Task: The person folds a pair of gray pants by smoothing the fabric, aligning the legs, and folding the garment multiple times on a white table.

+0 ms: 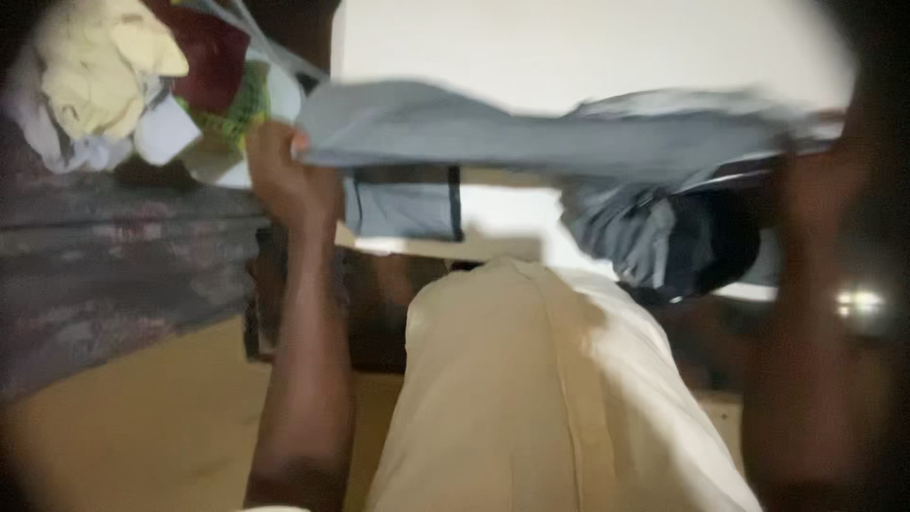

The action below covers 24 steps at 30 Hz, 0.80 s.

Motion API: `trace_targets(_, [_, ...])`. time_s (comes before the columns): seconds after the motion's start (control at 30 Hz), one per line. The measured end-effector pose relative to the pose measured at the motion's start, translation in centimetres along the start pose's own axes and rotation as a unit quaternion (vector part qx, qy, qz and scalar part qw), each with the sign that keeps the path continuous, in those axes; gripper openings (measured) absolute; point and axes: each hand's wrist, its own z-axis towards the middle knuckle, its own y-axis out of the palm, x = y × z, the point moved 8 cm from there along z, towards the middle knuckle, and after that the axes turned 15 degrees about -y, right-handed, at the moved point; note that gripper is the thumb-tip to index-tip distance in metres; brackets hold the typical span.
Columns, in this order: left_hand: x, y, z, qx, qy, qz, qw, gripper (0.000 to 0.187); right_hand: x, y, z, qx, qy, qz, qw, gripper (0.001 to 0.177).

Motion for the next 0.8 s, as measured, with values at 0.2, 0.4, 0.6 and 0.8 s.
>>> trace_targets(0.2, [9.1, 5.4, -9.1, -0.192, 0.189, -0.002, 0.963, 0.030, 2.4, -6.3, -1.9, 0.041, 0.050, -0.024, 0.998, 0.057])
trace_targets(0.4, [7.5, 13.0, -18.2, -0.385, 0.243, 0.205, 0.866, 0.012, 3.1, -8.7, -7.2, 0.066, 0.069, -0.087, 0.992, 0.059])
trace_targets(0.6, [2.7, 11.2, -13.1, -0.301, -0.071, 0.138, 0.941, 0.035, -9.5, -4.1, -8.4, 0.145, -0.069, -0.191, 0.968, 0.049])
trace_targets(0.8, [6.1, 12.3, -10.1, -0.236, 0.176, 0.191, 0.936, 0.068, -15.9, 5.5, -6.0, -0.120, 0.103, 0.138, 0.978, 0.028])
